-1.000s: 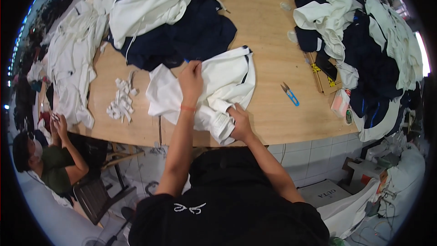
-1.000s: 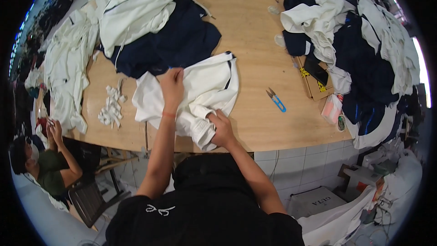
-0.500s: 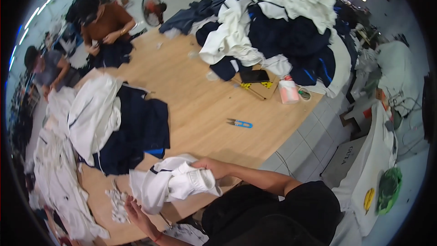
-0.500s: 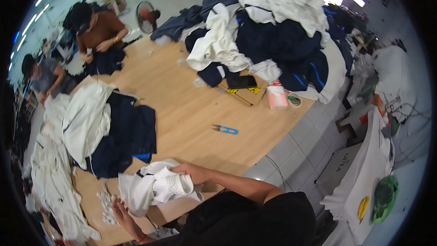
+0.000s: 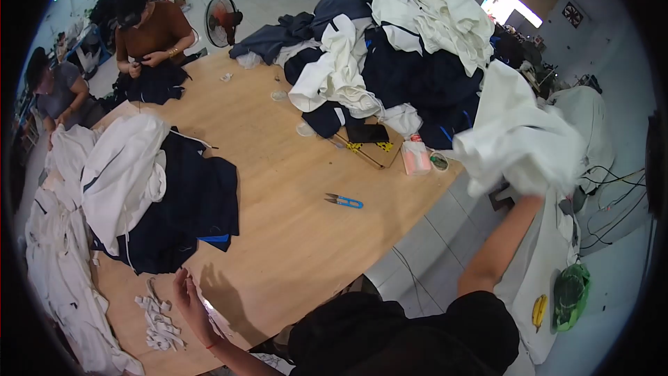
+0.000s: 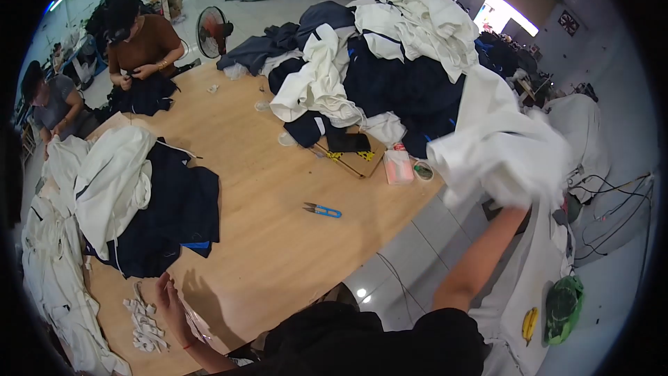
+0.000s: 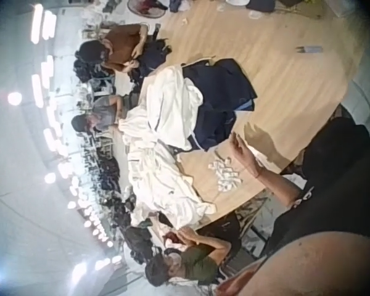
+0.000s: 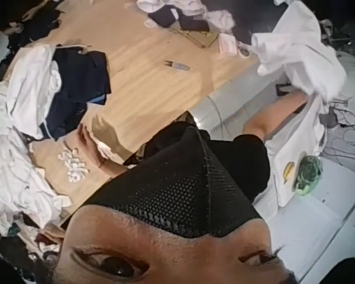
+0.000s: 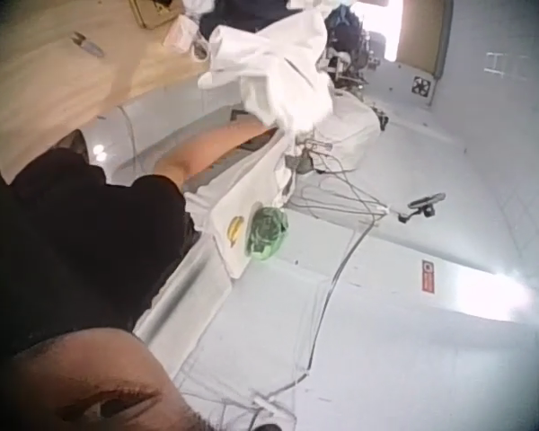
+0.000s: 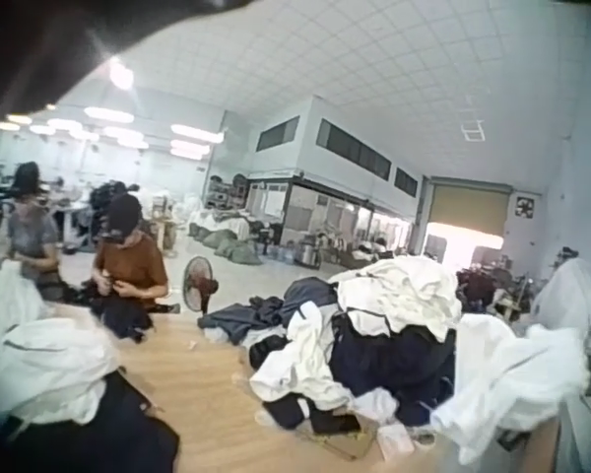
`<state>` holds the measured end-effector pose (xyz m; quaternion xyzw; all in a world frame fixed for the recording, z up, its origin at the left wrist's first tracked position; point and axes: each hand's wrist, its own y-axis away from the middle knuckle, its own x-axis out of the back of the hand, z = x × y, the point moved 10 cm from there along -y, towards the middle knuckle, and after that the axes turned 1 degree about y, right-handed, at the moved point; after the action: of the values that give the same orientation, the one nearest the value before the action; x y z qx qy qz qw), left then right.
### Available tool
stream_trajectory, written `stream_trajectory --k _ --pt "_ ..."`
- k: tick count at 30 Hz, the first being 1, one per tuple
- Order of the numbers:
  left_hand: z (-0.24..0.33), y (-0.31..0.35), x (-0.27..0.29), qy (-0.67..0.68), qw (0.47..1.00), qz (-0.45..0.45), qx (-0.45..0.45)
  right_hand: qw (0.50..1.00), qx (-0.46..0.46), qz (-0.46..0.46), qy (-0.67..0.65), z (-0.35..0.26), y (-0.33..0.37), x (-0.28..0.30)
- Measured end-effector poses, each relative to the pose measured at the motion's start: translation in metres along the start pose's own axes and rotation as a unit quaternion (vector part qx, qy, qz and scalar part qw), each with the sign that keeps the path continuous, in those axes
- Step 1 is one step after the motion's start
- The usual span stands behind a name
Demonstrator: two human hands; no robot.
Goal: Inspecting white shorts and using snips to trim excess threads from the waistband and seams.
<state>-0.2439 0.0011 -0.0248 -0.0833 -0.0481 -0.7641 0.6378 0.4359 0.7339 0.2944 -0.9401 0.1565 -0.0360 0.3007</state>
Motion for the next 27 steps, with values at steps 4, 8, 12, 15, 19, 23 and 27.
stream_trajectory --k 4,8,12,15,19,23,27 --pt "-0.025 0.004 0.012 -0.016 0.999 -0.013 0.04 0.978 0.063 0.196 -0.044 -0.069 0.039 0.011" --pt "0.017 -0.015 -0.044 -0.044 0.998 -0.035 -0.041 0.899 0.223 0.366 -0.093 -0.162 0.094 0.027" --pt "0.045 -0.017 -0.165 -0.036 0.983 -0.149 -0.096 0.705 0.552 0.372 -0.245 -0.243 0.169 0.055" --pt "0.035 0.001 -0.231 -0.169 0.96 -0.131 -0.18 0.585 0.673 0.253 -0.376 -0.285 0.221 0.061" --pt "0.05 0.029 -0.263 -0.36 0.899 -0.052 -0.246 0.455 0.815 0.34 -0.109 -0.31 0.29 0.044" --pt "0.038 0.021 -0.246 -0.318 0.919 -0.055 -0.226 0.329 0.855 0.39 0.095 -0.302 0.304 0.017" --pt "0.042 0.026 -0.259 -0.312 0.909 -0.091 -0.26 0.338 0.856 0.383 -0.079 -0.281 0.261 0.084"
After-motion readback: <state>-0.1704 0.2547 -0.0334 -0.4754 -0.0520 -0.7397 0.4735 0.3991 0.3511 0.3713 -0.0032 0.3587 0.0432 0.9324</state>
